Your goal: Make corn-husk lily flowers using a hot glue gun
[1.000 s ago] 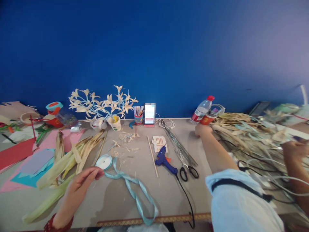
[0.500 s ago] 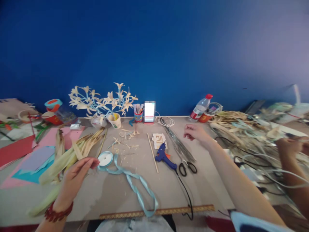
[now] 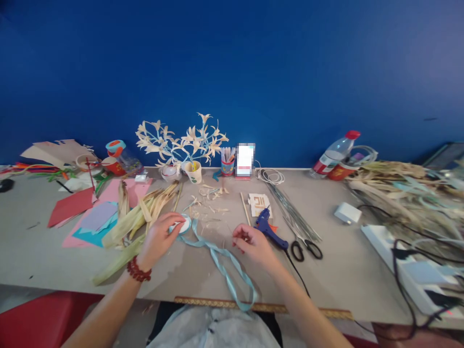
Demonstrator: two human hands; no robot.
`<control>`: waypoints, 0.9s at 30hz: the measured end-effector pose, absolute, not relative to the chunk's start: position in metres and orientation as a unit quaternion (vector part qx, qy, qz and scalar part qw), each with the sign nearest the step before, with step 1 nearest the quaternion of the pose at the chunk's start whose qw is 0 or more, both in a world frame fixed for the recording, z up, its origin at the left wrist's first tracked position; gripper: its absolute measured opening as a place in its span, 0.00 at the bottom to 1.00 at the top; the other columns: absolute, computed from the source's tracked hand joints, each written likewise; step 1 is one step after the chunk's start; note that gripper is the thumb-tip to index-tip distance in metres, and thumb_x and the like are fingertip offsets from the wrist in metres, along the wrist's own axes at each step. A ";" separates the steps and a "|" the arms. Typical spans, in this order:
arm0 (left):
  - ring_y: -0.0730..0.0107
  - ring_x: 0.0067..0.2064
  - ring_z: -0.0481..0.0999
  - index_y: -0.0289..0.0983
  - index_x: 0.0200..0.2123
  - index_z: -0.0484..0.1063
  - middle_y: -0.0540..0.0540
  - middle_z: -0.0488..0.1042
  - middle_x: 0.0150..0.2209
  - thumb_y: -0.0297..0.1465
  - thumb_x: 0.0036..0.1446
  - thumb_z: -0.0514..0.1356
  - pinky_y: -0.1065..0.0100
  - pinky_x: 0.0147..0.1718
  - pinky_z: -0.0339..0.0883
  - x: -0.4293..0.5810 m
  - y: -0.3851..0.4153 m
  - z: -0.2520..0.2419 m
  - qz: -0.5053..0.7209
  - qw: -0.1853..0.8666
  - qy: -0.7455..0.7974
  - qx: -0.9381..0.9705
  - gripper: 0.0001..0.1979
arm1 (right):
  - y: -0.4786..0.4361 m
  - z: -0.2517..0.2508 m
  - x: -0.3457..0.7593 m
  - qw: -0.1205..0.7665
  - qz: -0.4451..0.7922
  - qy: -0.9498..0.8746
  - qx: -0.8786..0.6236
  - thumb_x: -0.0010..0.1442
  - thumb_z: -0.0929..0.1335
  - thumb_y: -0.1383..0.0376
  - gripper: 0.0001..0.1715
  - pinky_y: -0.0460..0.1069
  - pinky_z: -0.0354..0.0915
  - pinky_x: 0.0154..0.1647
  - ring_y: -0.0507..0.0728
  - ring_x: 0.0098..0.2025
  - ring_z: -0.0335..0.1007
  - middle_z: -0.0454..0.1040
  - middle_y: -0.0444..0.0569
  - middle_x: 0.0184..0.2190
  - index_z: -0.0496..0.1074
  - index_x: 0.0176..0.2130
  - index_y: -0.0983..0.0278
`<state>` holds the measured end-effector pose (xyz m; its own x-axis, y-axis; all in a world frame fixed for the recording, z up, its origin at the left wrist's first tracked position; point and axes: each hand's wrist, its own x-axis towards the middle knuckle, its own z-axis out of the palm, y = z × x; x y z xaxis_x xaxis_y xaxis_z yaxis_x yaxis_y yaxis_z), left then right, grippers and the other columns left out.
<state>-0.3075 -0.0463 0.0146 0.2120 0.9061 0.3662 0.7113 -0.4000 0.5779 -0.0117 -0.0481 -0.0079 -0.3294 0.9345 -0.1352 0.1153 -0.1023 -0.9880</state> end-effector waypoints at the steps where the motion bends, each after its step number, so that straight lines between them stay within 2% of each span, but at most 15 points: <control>1: 0.63 0.45 0.73 0.39 0.40 0.74 0.44 0.75 0.41 0.30 0.63 0.53 0.62 0.47 0.67 -0.298 -0.042 0.016 0.321 0.138 0.516 0.782 0.09 | -0.049 -0.011 -0.015 0.348 0.576 -0.576 -0.465 0.55 0.69 0.58 0.11 0.46 0.64 0.25 0.53 0.28 0.68 0.71 0.44 0.26 0.68 0.32 0.63; 8: 0.57 0.47 0.69 0.37 0.37 0.75 0.41 0.73 0.40 0.28 0.59 0.57 0.58 0.47 0.63 -0.227 0.004 0.001 0.143 0.133 0.460 0.866 0.07 | -0.057 -0.023 -0.024 0.331 0.518 -0.618 -0.490 0.59 0.67 0.59 0.08 0.44 0.62 0.21 0.52 0.26 0.65 0.70 0.45 0.29 0.70 0.34 0.63; 15: 0.57 0.45 0.70 0.35 0.31 0.73 0.39 0.72 0.36 0.23 0.58 0.54 0.57 0.46 0.62 -0.212 0.017 -0.010 0.160 0.165 0.464 0.856 0.08 | -0.049 -0.028 -0.009 0.392 0.492 -0.596 -0.500 0.55 0.70 0.60 0.08 0.44 0.63 0.21 0.52 0.26 0.64 0.69 0.44 0.26 0.71 0.33 0.63; 18: 0.58 0.43 0.70 0.35 0.31 0.72 0.41 0.73 0.36 0.24 0.58 0.55 0.58 0.45 0.62 -0.218 0.011 -0.002 0.188 0.189 0.467 0.843 0.07 | -0.038 -0.025 -0.015 0.425 0.516 -0.569 -0.479 0.54 0.69 0.63 0.09 0.45 0.64 0.21 0.53 0.27 0.66 0.70 0.44 0.29 0.72 0.38 0.63; 20: 0.62 0.40 0.71 0.36 0.33 0.71 0.43 0.73 0.35 0.27 0.59 0.54 0.62 0.41 0.63 -0.224 0.005 0.006 0.210 0.207 0.470 0.832 0.06 | -0.029 -0.020 -0.023 0.438 0.527 -0.562 -0.463 0.53 0.69 0.64 0.08 0.45 0.64 0.22 0.51 0.25 0.65 0.70 0.44 0.28 0.73 0.36 0.63; 22: 0.67 0.34 0.71 0.36 0.35 0.69 0.46 0.72 0.32 0.31 0.61 0.54 0.66 0.35 0.64 -0.227 0.000 0.011 0.258 0.285 0.472 0.793 0.07 | -0.022 -0.014 -0.033 0.449 0.530 -0.563 -0.449 0.53 0.69 0.63 0.06 0.45 0.63 0.22 0.50 0.23 0.63 0.70 0.43 0.27 0.72 0.33 0.63; 25: 0.74 0.27 0.68 0.36 0.33 0.69 0.50 0.71 0.28 0.37 0.58 0.59 0.71 0.28 0.61 -0.226 -0.003 0.013 0.392 0.553 0.441 0.588 0.09 | -0.016 -0.008 -0.045 0.478 0.520 -0.563 -0.429 0.55 0.69 0.60 0.09 0.45 0.62 0.23 0.50 0.23 0.62 0.69 0.42 0.25 0.70 0.30 0.63; 27: 0.77 0.26 0.67 0.35 0.31 0.69 0.50 0.71 0.29 0.37 0.53 0.64 0.73 0.28 0.60 -0.224 -0.003 0.010 0.448 0.655 0.393 0.464 0.11 | -0.015 -0.007 -0.050 0.501 0.503 -0.564 -0.422 0.57 0.69 0.57 0.12 0.46 0.61 0.24 0.50 0.23 0.62 0.67 0.42 0.24 0.70 0.30 0.63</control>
